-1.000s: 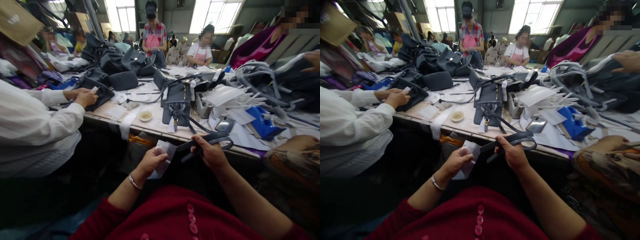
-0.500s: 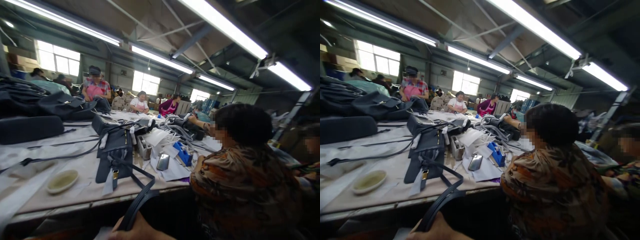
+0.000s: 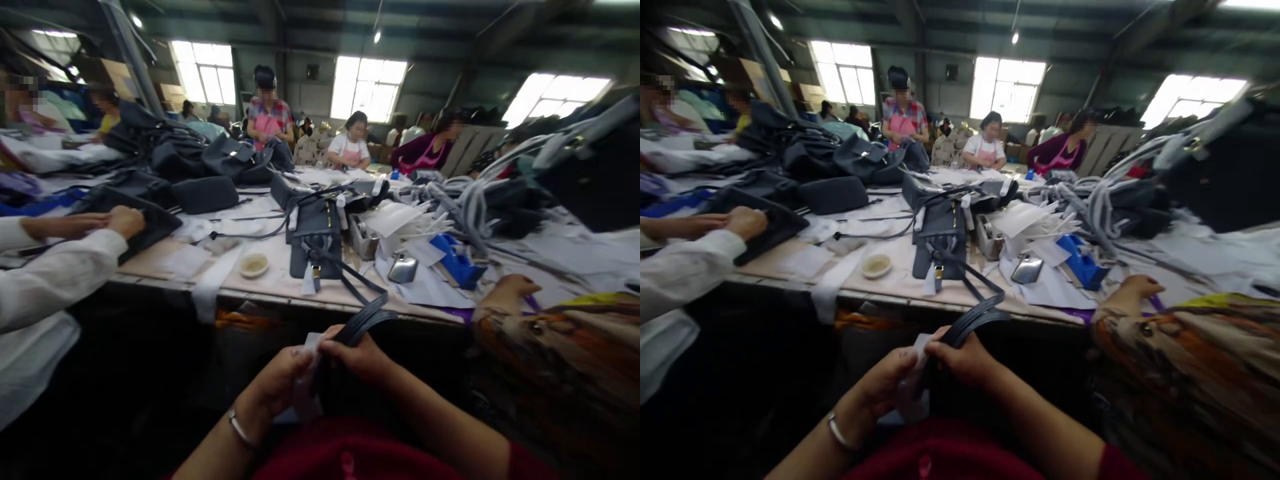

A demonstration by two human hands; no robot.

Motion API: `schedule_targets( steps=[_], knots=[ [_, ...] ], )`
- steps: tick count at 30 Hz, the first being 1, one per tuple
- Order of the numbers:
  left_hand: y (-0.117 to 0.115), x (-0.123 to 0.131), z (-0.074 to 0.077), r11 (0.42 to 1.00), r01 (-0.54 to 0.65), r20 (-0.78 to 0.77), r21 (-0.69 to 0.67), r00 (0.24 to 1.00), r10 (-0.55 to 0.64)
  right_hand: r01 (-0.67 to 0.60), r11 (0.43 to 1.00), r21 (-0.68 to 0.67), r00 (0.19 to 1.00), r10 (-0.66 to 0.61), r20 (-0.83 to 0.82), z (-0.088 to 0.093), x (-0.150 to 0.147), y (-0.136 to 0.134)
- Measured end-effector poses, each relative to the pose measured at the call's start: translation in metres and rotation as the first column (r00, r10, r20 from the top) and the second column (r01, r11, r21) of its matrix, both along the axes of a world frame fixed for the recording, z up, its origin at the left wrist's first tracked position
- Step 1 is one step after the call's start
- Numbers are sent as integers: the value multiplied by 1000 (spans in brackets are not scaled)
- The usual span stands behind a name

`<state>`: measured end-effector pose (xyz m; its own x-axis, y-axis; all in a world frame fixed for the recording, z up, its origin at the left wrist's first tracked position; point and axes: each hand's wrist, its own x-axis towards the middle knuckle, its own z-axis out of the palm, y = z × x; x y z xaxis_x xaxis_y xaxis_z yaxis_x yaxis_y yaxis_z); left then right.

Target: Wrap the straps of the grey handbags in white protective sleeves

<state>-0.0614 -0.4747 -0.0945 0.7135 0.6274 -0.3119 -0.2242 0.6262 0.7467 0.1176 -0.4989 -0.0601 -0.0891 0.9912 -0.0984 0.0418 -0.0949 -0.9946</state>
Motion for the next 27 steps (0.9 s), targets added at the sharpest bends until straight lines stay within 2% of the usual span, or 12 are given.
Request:
schedule_targets(
  steps=[3, 5, 8, 11, 13, 14, 16, 18, 20, 22, 24, 27],
  knots=[
    [1, -4, -8, 993, 66, 47, -101, 997, -62, -80, 996, 25, 997, 80, 14, -2, 4, -2],
    [2, -4, -13, 993, 30, 51, -118, 998, -24, -122, 991, 63, 992, 120, 37, -4, 6, -3],
    [4, -1, -16, 979, -138, 96, -149, 984, 153, -111, 988, 110, 993, 104, 61, -6, 8, -5],
    [6, 2, -15, 905, -367, 189, -213, 894, 407, -128, 985, 117, 990, 120, 76, -8, 11, -5],
    [5, 3, -13, 881, -410, 208, -238, 864, 458, -153, 981, 119, 986, 143, 88, -9, 12, -5],
    [4, 4, -12, 896, -380, 204, -232, 881, 426, -163, 979, 120, 984, 152, 92, -10, 13, -5],
    [-1, 5, -11, 951, -249, 179, -182, 943, 281, -160, 980, 119, 985, 150, 90, -13, 13, -5],
    [-4, 6, -10, 988, -131, 139, -81, 980, 142, -143, 982, 120, 987, 133, 86, -16, 13, -6],
    [-6, 6, -10, 994, -88, 36, 63, 996, 86, -127, 983, 131, 989, 116, 93, -18, 13, -6],
    [-6, 4, -10, 965, -54, -142, 257, 986, 93, -127, 981, 146, 988, 112, 106, -19, 13, -6],
    [-5, 1, -10, 899, 40, -328, 437, 937, 118, -132, 979, 155, 987, 115, 114, -19, 14, -6],
    [-3, -3, -11, 817, 190, -499, 544, 856, 133, -158, 974, 165, 980, 134, 148, -18, 17, -5]
  ],
)
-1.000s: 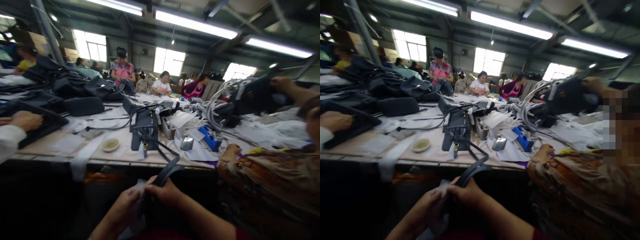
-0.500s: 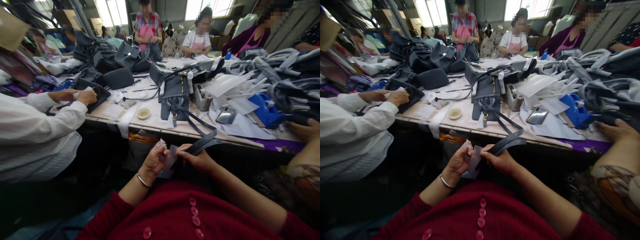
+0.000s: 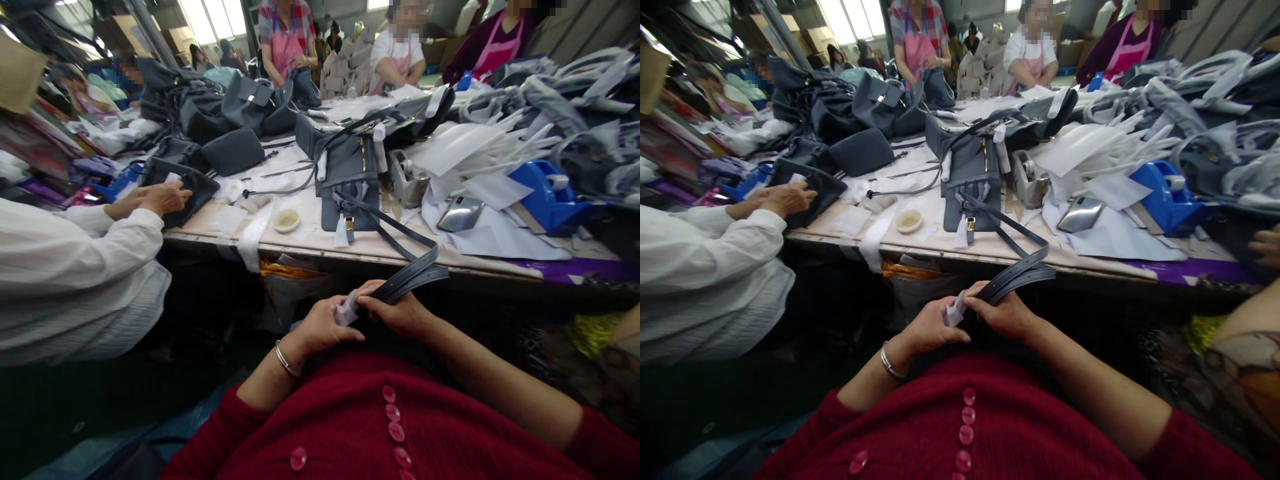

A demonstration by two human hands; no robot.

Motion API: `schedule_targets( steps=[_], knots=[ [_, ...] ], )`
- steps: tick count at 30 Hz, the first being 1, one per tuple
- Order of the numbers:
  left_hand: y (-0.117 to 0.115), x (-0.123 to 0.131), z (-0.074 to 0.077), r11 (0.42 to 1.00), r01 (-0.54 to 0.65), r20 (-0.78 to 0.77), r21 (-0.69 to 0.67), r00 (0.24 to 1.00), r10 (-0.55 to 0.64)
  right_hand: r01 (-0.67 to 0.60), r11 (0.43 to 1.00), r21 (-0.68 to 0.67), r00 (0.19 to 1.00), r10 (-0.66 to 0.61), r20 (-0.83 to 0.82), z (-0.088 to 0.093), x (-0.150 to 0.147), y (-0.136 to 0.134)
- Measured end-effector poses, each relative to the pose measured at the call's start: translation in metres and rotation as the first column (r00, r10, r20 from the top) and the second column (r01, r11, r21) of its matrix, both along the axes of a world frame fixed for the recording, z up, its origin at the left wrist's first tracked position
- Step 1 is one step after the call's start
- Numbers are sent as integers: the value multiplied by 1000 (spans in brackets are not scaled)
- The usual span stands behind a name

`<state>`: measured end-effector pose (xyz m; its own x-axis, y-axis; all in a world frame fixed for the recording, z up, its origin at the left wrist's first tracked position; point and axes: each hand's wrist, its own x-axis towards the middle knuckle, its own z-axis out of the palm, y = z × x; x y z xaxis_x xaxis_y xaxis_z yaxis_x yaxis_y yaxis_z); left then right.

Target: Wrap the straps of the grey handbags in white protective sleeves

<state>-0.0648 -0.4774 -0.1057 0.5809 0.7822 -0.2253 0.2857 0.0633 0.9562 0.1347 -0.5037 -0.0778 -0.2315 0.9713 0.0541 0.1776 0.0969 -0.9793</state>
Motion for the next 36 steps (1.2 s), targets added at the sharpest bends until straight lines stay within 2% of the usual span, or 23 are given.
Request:
schedule_targets(
  steps=[2, 6, 9, 12, 16, 18, 23, 26, 33, 36],
  knots=[
    [2, -3, -1, 1000, -4, -22, -20, 1000, 3, -21, 1000, 20, 999, 20, 47, 0, 2, 0],
    [5, -8, -2, 974, -150, 126, -170, 977, 173, -66, 996, 55, 991, 59, 117, -4, 4, -1],
    [5, -7, -1, 971, -141, 161, -192, 972, 173, -55, 997, 49, 990, 48, 131, -8, 2, -2],
    [1, -2, 2, 982, -143, 145, -126, 976, 161, -34, 998, 54, 990, 26, 138, -12, -1, -3],
    [0, 1, 6, 974, -208, 77, 87, 976, 202, -87, 992, 91, 989, 75, 130, -14, 1, -3],
    [0, -1, 7, 965, -229, 74, 128, 973, 221, -93, 990, 110, 988, 78, 134, -10, 7, -2],
    [2, -4, 5, 960, -250, 86, 126, 967, 240, 138, 990, 30, 990, -138, 4, 17, 30, 6],
    [1, -2, 3, 966, -238, 86, 102, 969, 230, 219, 975, 37, 974, -216, -75, 29, 34, 11],
    [-3, 0, 7, 980, -198, 87, 23, 977, 195, 189, 977, 97, 981, -192, 19, 24, 26, 17],
    [-4, -1, 9, 982, -190, 76, 6, 979, 189, 219, 971, 100, 975, -221, 9, 22, 26, 19]
  ],
)
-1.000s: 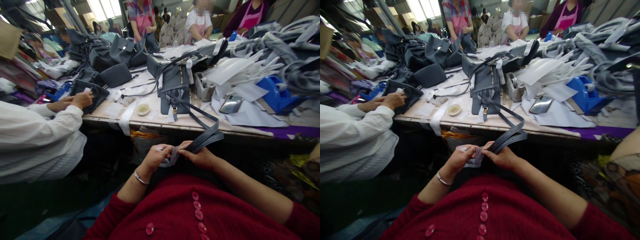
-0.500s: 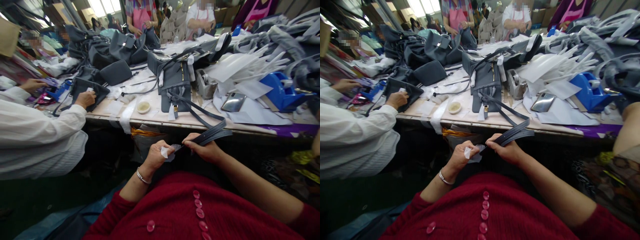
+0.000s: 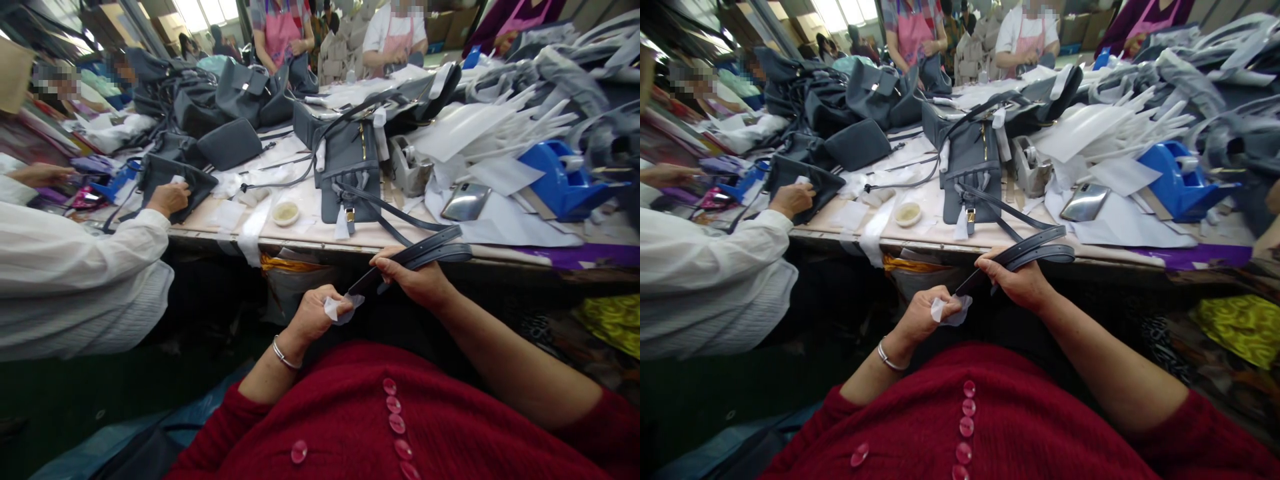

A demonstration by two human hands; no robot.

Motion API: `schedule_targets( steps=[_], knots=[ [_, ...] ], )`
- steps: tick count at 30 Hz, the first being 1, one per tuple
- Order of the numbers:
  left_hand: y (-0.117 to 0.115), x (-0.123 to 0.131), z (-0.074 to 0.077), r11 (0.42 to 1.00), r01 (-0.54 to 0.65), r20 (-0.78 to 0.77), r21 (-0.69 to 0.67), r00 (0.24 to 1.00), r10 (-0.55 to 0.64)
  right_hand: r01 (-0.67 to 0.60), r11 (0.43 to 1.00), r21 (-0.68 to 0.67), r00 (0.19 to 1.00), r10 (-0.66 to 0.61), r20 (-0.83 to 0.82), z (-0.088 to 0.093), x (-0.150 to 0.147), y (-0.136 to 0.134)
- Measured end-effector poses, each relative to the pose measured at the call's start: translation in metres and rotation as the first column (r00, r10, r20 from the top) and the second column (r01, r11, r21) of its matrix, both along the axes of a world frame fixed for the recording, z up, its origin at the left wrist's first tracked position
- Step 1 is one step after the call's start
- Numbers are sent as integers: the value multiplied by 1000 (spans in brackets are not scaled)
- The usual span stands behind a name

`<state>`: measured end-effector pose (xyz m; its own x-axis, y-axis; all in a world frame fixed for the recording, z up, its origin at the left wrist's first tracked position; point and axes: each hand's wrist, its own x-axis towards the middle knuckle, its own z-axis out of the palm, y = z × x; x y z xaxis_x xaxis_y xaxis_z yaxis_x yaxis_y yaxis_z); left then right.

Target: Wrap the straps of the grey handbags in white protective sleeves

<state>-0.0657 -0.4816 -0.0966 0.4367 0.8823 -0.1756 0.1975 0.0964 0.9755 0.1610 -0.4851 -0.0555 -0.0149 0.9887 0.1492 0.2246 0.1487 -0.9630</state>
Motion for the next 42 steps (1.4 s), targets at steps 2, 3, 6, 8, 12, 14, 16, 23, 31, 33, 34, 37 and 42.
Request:
schedule_targets(
  steps=[2, 3, 6, 8, 12, 14, 16, 23, 31, 33, 34, 37, 42],
  knots=[
    [-1, 0, 1, 1000, -13, 2, -14, 1000, 14, 19, 1000, -1, 1000, -19, -2, 0, 1, 1],
    [-1, 0, 1, 1000, -20, 5, -20, 1000, 20, 16, 1000, -3, 1000, -16, 2, 0, 2, 1],
    [-1, 1, 0, 999, -23, 10, -37, 1000, 24, -36, 999, -16, 999, 36, 12, 0, 4, 2],
    [-1, 0, -1, 998, -21, 17, -53, 1000, 21, -67, 997, -27, 998, 67, 17, 0, 2, 2],
    [1, 1, -1, 999, 4, 40, -51, 999, -2, -136, 990, -39, 989, 138, 44, -11, -12, -4],
    [1, 3, -2, 999, 21, 32, -24, 999, -21, -195, 980, -37, 979, 197, 47, -21, -24, -10],
    [1, 3, -3, 1000, 27, 9, -8, 1000, -27, -214, 976, -49, 976, 216, 29, -32, -33, -16],
    [-3, -7, -13, 1000, 23, -98, 5, 995, -22, 65, 962, -264, 896, -173, -410, -26, -3, 1],
    [-1, 6, -6, 998, 38, -46, 42, 998, -36, -84, 974, -210, 982, 45, -186, -40, -37, -17],
    [0, 7, -5, 1000, -1, -23, 4, 1000, 1, -83, 982, -172, 991, 63, -121, -50, -43, -25],
    [0, 7, -4, 999, -30, -15, -24, 999, 29, -70, 980, -184, 993, 52, -104, -53, -42, -28],
    [4, 4, -5, 982, -137, 28, -128, 990, 141, -110, 963, -244, 990, 86, -107, -52, -28, -32],
    [10, 13, -3, 946, -174, 140, -274, 966, 219, -406, 905, -124, 913, 407, -24, -39, -27, -42]
  ],
)
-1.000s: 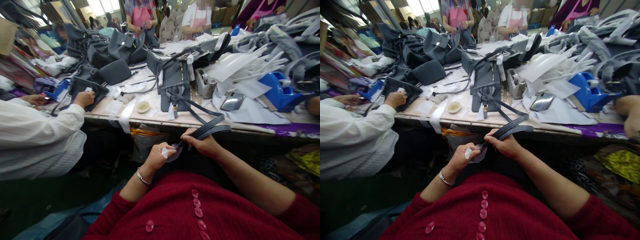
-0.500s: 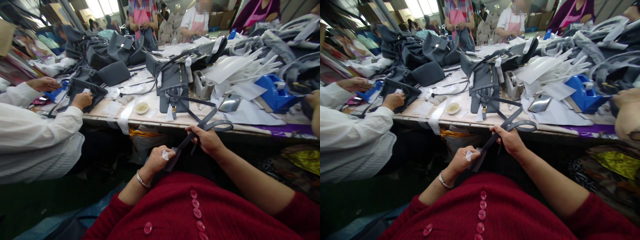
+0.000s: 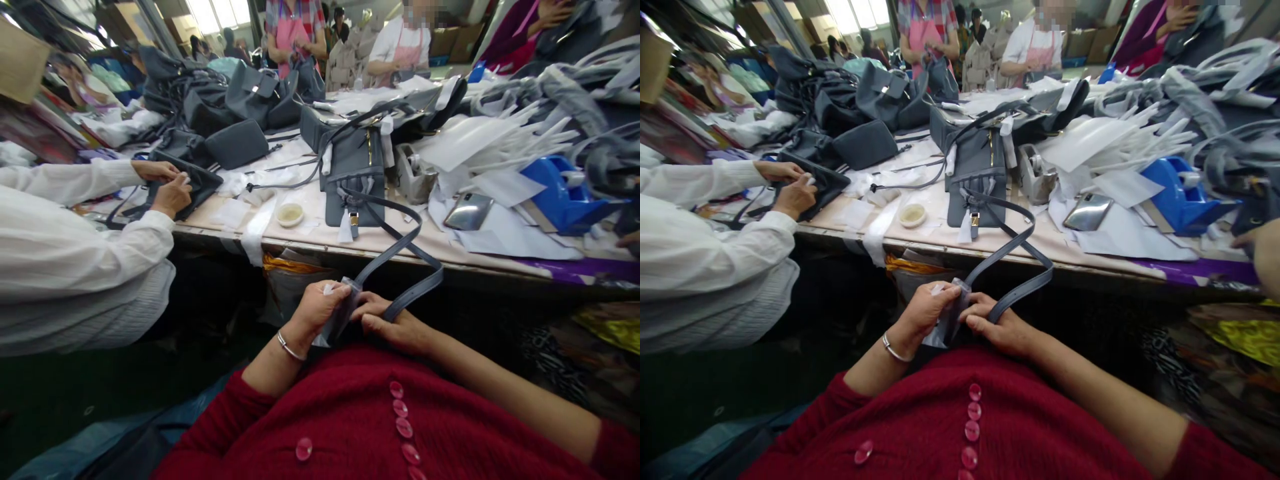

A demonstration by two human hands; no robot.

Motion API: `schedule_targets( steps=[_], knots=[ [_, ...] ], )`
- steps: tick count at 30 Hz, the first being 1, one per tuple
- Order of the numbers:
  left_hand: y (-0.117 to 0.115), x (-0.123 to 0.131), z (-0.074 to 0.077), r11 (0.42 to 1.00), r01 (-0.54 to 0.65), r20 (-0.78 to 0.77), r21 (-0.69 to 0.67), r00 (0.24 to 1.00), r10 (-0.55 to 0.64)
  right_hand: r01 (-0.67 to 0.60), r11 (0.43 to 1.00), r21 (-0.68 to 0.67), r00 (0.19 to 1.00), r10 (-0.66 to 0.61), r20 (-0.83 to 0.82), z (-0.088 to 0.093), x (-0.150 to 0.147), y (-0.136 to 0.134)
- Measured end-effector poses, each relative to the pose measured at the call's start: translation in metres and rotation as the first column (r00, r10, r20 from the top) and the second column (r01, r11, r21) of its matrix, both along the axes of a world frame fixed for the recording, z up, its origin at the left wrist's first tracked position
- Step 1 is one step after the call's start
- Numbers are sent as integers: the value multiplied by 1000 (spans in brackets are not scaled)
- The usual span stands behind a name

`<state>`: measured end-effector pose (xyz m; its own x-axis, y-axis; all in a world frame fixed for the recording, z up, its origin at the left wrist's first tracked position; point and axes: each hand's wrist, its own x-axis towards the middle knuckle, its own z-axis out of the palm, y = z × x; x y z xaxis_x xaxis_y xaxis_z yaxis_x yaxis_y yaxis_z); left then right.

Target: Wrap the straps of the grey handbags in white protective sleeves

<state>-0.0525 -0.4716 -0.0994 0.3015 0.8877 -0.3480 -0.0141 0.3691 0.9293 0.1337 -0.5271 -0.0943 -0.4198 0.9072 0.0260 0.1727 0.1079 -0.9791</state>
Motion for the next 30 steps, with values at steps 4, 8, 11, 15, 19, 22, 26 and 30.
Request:
schedule_targets(
  steps=[4, 8, 11, 15, 19, 22, 26, 30],
  knots=[
    [5, 6, 4, 993, 106, -27, 46, 994, -105, 68, 997, -44, 997, -67, 36, -4, -16, 2],
    [8, -8, -2, 982, 106, -126, 158, 988, -86, 389, 860, -331, 894, -439, -89, -13, -4, 21],
    [4, -18, -11, 976, 127, -180, 177, 979, -94, 446, 663, -602, 724, -662, -193, -14, 11, 37],
    [-5, -16, -15, 959, 244, -125, 144, 966, -227, 353, 556, -752, 617, -743, -259, -6, 18, 47],
    [-7, -12, -3, 938, 332, -62, 102, 943, -328, 295, 496, -817, 563, -781, -271, 1, 21, 54],
    [-7, -13, 8, 914, 393, -88, 106, 919, -385, 285, 471, -835, 483, -823, -299, 5, 29, 61],
    [-9, -12, 9, 918, 395, -53, 38, 918, -393, 263, 471, -842, 391, -850, -353, 12, 39, 68],
    [-12, -8, 0, 938, 340, -100, 60, 937, -334, 265, 475, -839, 355, -857, -374, 16, 38, 70]
  ],
)
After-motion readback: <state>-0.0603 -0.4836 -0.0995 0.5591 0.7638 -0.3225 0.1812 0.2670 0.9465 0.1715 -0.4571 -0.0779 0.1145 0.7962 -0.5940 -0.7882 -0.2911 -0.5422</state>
